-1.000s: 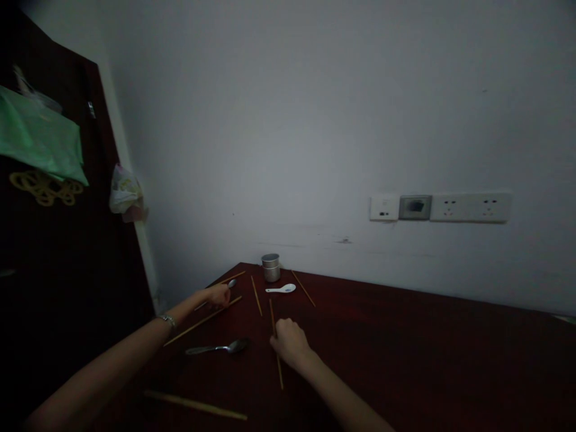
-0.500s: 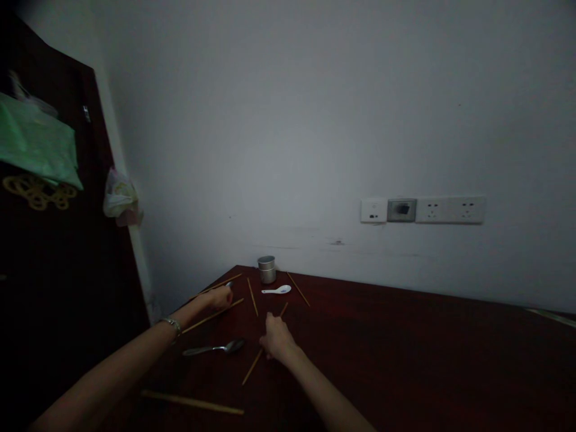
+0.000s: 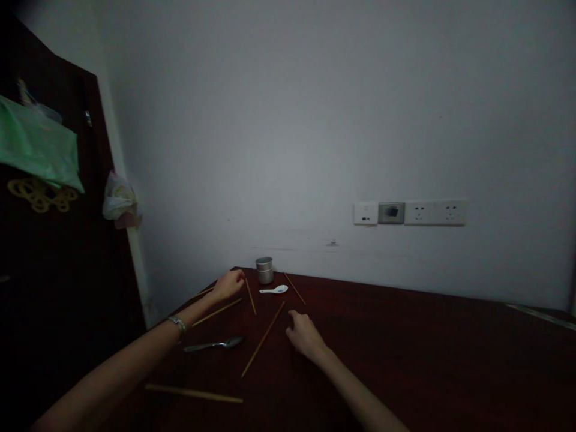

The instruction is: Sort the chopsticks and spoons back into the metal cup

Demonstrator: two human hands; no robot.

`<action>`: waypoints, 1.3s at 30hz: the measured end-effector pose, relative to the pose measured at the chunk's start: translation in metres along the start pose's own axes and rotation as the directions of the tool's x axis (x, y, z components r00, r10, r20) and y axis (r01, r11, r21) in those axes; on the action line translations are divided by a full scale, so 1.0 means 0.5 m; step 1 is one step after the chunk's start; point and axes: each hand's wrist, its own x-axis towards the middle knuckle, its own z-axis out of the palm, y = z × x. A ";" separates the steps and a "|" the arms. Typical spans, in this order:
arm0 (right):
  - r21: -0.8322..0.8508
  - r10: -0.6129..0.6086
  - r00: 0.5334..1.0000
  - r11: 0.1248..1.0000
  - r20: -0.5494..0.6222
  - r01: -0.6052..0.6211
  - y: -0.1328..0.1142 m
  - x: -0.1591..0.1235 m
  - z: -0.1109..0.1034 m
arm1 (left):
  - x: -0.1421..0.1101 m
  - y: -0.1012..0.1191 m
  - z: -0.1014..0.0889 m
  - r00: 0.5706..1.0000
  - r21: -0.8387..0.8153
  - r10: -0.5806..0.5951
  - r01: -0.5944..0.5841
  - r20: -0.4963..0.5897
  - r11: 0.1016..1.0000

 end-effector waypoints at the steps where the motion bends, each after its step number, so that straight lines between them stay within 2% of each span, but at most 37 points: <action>1: -0.030 -0.005 0.999 1.000 -0.040 0.004 0.011 -0.003 -0.011 | -0.004 0.030 0.002 1.000 -0.019 0.016 -0.017 -0.023 1.000; 5: -0.085 -0.006 0.985 0.996 -0.171 -0.009 0.061 -0.012 -0.050 | -0.037 0.173 0.028 0.992 -0.124 0.124 -0.124 -0.009 0.984; 10: -0.115 0.016 0.960 0.992 -0.280 -0.050 0.124 -0.030 -0.092 | -0.112 0.340 0.097 0.957 -0.255 0.289 -0.275 0.020 0.927; 13: -0.152 0.018 0.951 0.986 -0.309 -0.068 0.158 -0.055 -0.118 | -0.156 0.412 0.136 0.941 -0.297 0.327 -0.290 0.083 0.910; 16: -0.228 0.016 0.939 0.969 -0.345 -0.100 0.188 -0.087 -0.142 | -0.181 0.456 0.164 0.924 -0.312 0.368 -0.320 0.108 0.895; 19: -0.305 0.041 0.931 0.939 -0.363 -0.160 0.217 -0.121 -0.162 | -0.188 0.474 0.189 0.929 -0.286 0.357 -0.317 0.100 0.904; 23: -0.388 0.113 0.920 0.882 -0.374 -0.266 0.253 -0.167 -0.184 | -0.183 0.470 0.219 0.954 -0.226 0.283 -0.256 0.097 0.940; 26: -0.418 0.166 0.903 0.843 -0.397 -0.338 0.268 -0.202 -0.201 | -0.179 0.467 0.232 0.949 -0.191 0.306 -0.287 0.075 0.938; 30: -0.455 0.215 0.878 0.788 -0.429 -0.415 0.267 -0.243 -0.220 | -0.179 0.468 0.233 0.945 -0.150 0.323 -0.312 0.054 0.938; 34: -0.454 0.235 0.858 0.768 -0.456 -0.452 0.255 -0.274 -0.219 | -0.178 0.469 0.232 0.944 -0.133 0.327 -0.318 0.050 0.939; 39: -0.467 0.171 0.828 0.757 -0.535 -0.458 0.247 -0.291 -0.200 | -0.173 0.469 0.238 0.946 -0.143 0.322 -0.313 0.045 0.939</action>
